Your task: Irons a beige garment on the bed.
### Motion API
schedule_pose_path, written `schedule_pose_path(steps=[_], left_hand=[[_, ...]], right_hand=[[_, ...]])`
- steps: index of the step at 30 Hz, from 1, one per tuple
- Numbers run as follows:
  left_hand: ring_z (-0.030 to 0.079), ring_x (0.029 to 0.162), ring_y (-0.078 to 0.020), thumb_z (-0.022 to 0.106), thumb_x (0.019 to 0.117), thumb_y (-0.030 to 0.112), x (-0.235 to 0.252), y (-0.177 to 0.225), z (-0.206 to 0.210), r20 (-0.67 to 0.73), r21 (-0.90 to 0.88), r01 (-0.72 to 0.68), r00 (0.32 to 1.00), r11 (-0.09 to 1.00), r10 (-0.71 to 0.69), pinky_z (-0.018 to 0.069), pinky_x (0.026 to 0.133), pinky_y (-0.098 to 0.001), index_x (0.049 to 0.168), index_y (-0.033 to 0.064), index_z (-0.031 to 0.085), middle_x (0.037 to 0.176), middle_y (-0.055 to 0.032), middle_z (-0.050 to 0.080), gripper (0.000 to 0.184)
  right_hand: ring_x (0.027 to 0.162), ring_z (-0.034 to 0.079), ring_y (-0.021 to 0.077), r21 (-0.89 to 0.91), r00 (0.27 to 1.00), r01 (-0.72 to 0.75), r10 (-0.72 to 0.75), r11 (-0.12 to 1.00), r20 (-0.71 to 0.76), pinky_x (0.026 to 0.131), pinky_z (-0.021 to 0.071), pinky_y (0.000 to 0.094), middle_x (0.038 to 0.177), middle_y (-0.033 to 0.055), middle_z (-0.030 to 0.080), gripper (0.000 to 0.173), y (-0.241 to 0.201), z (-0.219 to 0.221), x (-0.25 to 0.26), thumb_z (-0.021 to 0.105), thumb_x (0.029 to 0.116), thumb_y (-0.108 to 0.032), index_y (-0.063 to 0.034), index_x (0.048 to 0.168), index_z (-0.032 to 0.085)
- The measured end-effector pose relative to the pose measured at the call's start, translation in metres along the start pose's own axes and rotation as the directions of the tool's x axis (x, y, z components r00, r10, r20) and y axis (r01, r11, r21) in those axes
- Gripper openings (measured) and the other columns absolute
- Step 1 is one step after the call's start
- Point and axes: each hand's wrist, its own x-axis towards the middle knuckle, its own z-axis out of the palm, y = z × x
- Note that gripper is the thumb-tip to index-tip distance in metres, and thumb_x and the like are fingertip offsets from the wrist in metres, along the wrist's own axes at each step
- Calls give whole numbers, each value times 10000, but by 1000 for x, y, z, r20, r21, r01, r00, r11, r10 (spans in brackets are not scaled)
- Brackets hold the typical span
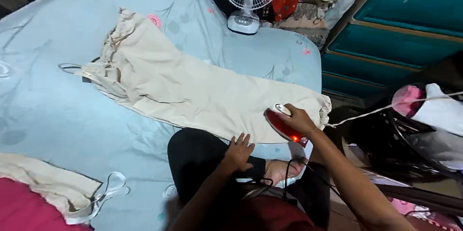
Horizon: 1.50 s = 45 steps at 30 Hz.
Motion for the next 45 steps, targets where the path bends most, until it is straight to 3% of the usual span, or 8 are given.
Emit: schedule_pose_path(steps=[5,9,15,21,27,35,42,45], left_hand=[[61,1607,-361,647,1019,337,-2,5,0,26,13,-37,999,999,37,103,1255,-629,1557,75,439,1729,-178,119,634],[44,1608,-357,606,1040,350,0,10,-2,52,42,-16,999,999,14,93,1259,-620,1560,83,437,1732,-180,92,609],[78,1606,-354,611,1039,333,-1,10,-2,35,11,-57,998,998,56,107,1255,-621,1558,78,441,1725,-187,130,603],[93,1600,-380,630,1031,296,-5,5,6,-26,-28,-116,993,993,115,109,1258,-627,1513,27,489,1710,-230,151,570],[98,1599,-383,637,1023,285,-1,-1,8,-26,-28,-120,993,992,119,111,1250,-649,1460,-2,535,1704,-227,179,533],[89,1602,-372,638,1025,258,-2,-4,6,-21,-108,-145,989,984,144,86,1254,-644,1425,-26,557,1705,-220,184,497],[51,1603,-389,610,1041,256,-1,-1,3,37,-69,-146,988,987,149,67,1251,-651,1456,-30,523,1706,-238,157,511],[305,1534,-407,610,1038,195,-14,-12,-3,-41,-159,-152,988,975,148,255,1216,-617,1364,-42,609,1620,-246,372,403]], right_hand=[[981,686,399,116,958,-178,198,977,-205,908,519,588,1080,277,692,479,92,-30,-33,606,1032,-370,31,1293,623],[807,654,277,201,938,-178,228,963,-260,781,536,493,960,209,682,420,124,-40,-59,630,1008,-347,34,1182,661],[868,690,284,171,969,82,-38,982,-245,811,555,496,1005,223,698,412,57,-52,-57,580,991,-293,40,1226,645],[1005,700,353,101,953,285,-293,953,74,924,534,552,1077,230,713,446,-69,0,8,588,1029,-347,6,1298,636],[1124,665,419,-53,938,278,-260,959,231,991,491,593,1166,260,690,532,-151,61,72,532,1057,-437,-2,1358,591],[1132,665,412,-138,930,265,-215,954,299,987,497,585,1197,250,680,591,-135,63,50,520,1052,-465,-12,1431,522],[1123,675,414,-156,992,102,-88,982,91,977,507,569,1180,257,689,591,-146,68,56,497,1066,-478,12,1393,552],[1157,659,416,-129,987,100,-82,987,140,1004,489,577,1203,262,678,576,-151,61,72,514,1069,-461,3,1411,526]])
